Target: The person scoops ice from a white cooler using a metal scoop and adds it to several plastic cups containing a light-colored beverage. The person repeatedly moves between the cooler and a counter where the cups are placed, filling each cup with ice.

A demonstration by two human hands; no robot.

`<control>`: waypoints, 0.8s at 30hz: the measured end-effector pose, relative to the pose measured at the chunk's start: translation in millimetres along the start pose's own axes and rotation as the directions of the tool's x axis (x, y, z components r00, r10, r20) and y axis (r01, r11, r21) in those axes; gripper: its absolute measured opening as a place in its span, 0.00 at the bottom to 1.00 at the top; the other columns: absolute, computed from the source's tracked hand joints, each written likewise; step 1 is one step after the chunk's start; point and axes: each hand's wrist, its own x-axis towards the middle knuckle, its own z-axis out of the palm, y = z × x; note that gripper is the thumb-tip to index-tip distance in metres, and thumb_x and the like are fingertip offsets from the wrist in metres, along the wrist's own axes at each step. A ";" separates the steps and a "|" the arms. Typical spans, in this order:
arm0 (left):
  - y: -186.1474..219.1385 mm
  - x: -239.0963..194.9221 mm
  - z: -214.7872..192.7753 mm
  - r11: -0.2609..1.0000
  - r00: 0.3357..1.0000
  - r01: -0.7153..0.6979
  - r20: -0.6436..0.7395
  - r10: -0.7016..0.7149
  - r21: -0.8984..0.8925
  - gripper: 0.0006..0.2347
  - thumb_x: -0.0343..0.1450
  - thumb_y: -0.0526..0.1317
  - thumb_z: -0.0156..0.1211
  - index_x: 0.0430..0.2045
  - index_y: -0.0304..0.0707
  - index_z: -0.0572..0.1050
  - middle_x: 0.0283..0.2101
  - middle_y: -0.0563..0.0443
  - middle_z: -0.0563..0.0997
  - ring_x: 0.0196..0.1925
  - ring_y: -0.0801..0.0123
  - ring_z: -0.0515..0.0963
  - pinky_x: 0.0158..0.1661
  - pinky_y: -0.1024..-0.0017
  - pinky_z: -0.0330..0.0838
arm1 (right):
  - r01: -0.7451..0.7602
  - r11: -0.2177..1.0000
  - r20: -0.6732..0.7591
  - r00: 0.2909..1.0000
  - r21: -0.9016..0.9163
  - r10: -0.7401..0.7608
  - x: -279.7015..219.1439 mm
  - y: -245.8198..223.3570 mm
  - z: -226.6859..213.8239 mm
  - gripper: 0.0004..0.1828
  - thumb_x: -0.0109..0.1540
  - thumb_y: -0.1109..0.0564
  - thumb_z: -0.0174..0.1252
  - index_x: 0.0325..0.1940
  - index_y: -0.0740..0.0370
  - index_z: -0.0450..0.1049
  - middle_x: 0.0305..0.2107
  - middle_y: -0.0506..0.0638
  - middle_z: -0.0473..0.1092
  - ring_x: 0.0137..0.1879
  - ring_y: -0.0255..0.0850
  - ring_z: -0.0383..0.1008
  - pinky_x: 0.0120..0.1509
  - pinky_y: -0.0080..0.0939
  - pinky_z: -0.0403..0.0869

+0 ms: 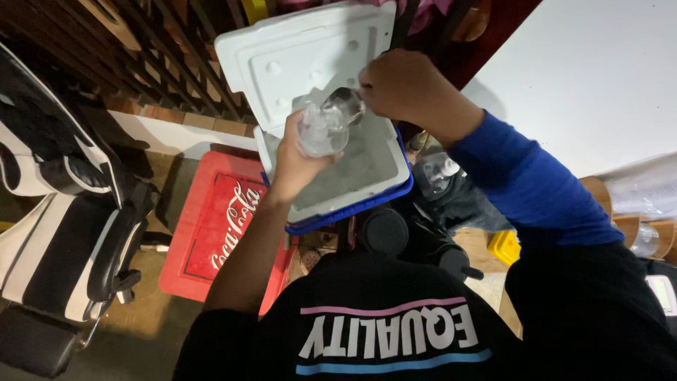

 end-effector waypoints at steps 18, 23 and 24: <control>8.2 -32.5 -6.1 0.975 0.949 -0.184 -0.280 0.143 -0.125 0.41 0.57 0.33 0.83 0.64 0.33 0.61 0.58 0.45 0.73 0.62 0.63 0.74 0.63 0.65 0.70 | -0.281 0.958 -0.217 0.933 0.057 0.286 -67.9 -15.4 -7.5 0.13 0.65 0.50 0.60 0.31 0.60 0.76 0.26 0.60 0.72 0.32 0.58 0.75 0.33 0.56 0.73; 45.6 -76.8 -2.5 0.987 0.961 -0.071 -0.275 0.029 -0.145 0.42 0.56 0.35 0.84 0.64 0.36 0.61 0.57 0.47 0.72 0.62 0.64 0.73 0.64 0.66 0.70 | -0.152 0.983 0.109 0.984 0.107 0.140 -70.8 -21.0 93.0 0.10 0.63 0.56 0.52 0.34 0.60 0.78 0.31 0.61 0.75 0.39 0.58 0.78 0.39 0.56 0.76; 56.6 -88.9 -1.5 0.981 0.963 -0.077 -0.268 0.027 -0.180 0.42 0.57 0.34 0.83 0.65 0.37 0.61 0.59 0.47 0.73 0.64 0.63 0.72 0.66 0.65 0.68 | -0.119 0.969 0.161 0.983 0.216 0.085 -65.0 -23.7 108.3 0.10 0.63 0.57 0.51 0.37 0.60 0.78 0.32 0.62 0.75 0.40 0.60 0.78 0.42 0.58 0.76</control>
